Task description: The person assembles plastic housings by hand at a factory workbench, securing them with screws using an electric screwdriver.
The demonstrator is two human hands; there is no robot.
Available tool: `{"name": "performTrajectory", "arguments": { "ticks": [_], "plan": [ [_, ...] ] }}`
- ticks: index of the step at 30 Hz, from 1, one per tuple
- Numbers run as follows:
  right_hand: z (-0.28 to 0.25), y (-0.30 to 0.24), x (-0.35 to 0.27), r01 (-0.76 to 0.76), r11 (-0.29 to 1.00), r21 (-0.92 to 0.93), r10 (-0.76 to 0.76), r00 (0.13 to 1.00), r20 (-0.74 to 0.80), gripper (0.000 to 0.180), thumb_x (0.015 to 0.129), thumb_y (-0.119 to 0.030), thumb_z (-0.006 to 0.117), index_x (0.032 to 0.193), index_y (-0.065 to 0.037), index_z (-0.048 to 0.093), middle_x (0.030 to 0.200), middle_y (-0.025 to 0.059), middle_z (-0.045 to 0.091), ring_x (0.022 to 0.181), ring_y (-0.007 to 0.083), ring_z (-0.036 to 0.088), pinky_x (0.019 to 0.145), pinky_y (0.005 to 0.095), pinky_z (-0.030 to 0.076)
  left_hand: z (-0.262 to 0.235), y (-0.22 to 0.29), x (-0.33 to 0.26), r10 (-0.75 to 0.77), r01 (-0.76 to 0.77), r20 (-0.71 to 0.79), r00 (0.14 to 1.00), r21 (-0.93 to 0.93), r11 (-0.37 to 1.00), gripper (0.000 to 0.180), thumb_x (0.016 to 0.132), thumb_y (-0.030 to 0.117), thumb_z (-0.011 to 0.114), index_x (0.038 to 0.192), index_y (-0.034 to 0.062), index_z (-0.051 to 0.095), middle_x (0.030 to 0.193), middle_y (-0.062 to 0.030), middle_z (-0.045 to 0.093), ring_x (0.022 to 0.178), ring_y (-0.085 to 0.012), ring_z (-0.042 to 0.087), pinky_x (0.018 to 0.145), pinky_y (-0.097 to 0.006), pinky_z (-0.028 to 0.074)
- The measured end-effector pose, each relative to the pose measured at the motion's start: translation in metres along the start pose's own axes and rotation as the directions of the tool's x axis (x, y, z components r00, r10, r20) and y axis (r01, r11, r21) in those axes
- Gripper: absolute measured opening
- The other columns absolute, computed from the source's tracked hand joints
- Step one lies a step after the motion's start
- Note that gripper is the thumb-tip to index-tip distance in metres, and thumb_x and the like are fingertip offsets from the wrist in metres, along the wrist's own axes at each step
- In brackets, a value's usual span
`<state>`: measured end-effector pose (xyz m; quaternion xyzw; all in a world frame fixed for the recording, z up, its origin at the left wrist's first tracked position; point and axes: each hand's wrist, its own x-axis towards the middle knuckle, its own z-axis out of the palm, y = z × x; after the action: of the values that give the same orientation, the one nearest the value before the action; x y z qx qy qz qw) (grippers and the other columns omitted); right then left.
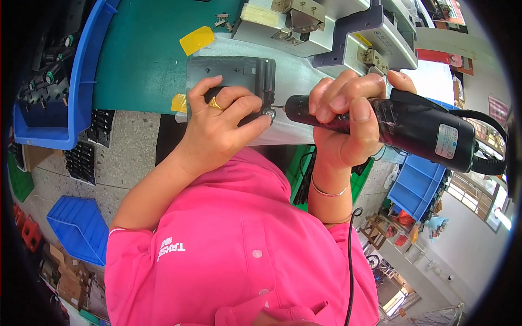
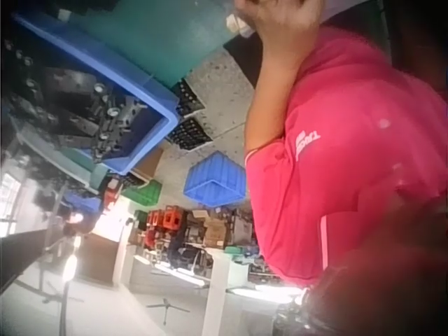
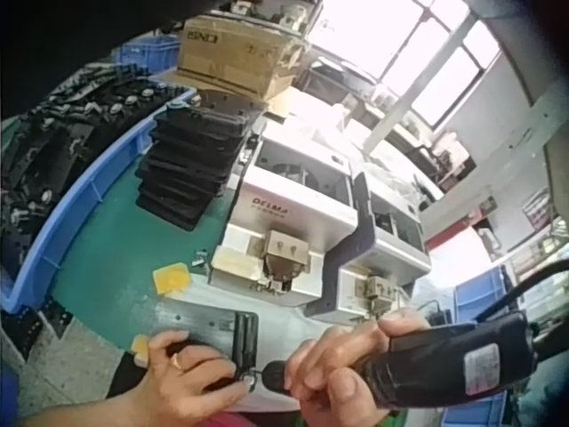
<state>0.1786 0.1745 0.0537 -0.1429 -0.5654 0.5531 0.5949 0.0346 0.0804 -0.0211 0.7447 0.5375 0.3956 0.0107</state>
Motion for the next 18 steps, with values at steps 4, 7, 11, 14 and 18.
{"name": "performTrajectory", "arguments": {
  "ticks": [4,7,11,14,18],
  "plan": [
    [0.002,0.001,-0.001,0.000,0.999,-0.034,0.000,1.000,-0.015,0.050,0.088,-0.002,0.061,0.127,-0.003,0.030,0.071,0.0061,0.053,0.050,0.0138,0.050,0.050,0.0321,0.050,0.001,0.002,0.001,-0.015,0.015,-0.013,1.000,-0.003,1.000,0.019,0.066,0.018,0.077,0.083,0.0205,0.069,0.089,0.0032,0.059,0.091,-0.0148,0.057,0.099,-0.045,0.027],
    [0.001,0.003,-0.003,0.011,0.999,-0.044,-0.010,1.000,0.010,0.050,0.087,-0.001,0.061,0.126,-0.003,0.030,0.071,0.0068,0.053,0.051,0.0139,0.051,0.051,0.0319,0.051,0.001,0.003,0.002,-0.039,0.038,-0.014,0.999,-0.039,0.998,0.018,0.067,0.018,0.077,0.082,0.0200,0.068,0.088,0.0035,0.059,0.090,-0.0148,0.057,0.099,-0.045,0.027],
    [0.002,0.005,-0.002,0.013,0.999,-0.051,-0.011,0.999,0.052,0.053,0.086,0.001,0.061,0.128,-0.003,0.029,0.072,0.0074,0.054,0.051,0.0139,0.051,0.052,0.0312,0.051,-0.001,0.002,0.004,-0.086,0.086,0.011,0.996,-0.095,0.992,0.018,0.067,0.017,0.078,0.082,0.0195,0.067,0.087,0.0040,0.059,0.088,-0.0152,0.058,0.098,-0.045,0.028],
    [0.009,0.004,-0.003,-0.006,0.995,-0.104,0.013,0.998,0.063,0.048,0.084,0.003,0.061,0.121,-0.004,0.032,0.072,0.0077,0.054,0.053,0.0138,0.052,0.053,0.0299,0.051,0.001,0.001,0.005,-0.154,0.154,0.016,0.988,-0.125,0.980,0.019,0.068,0.017,0.078,0.084,0.0186,0.067,0.085,0.0042,0.058,0.086,-0.0157,0.057,0.095,-0.044,0.030],
    [0.009,0.009,-0.007,-0.010,0.972,-0.233,0.020,0.999,0.039,0.040,0.085,0.002,0.061,0.114,-0.008,0.036,0.071,0.0076,0.053,0.052,0.0145,0.050,0.049,0.0294,0.047,0.001,0.000,0.006,-0.142,0.148,0.052,0.988,-0.123,0.981,0.015,0.072,0.018,0.076,0.083,0.0178,0.065,0.084,0.0053,0.058,0.088,-0.0152,0.057,0.095,-0.045,0.031]
  ]
}}
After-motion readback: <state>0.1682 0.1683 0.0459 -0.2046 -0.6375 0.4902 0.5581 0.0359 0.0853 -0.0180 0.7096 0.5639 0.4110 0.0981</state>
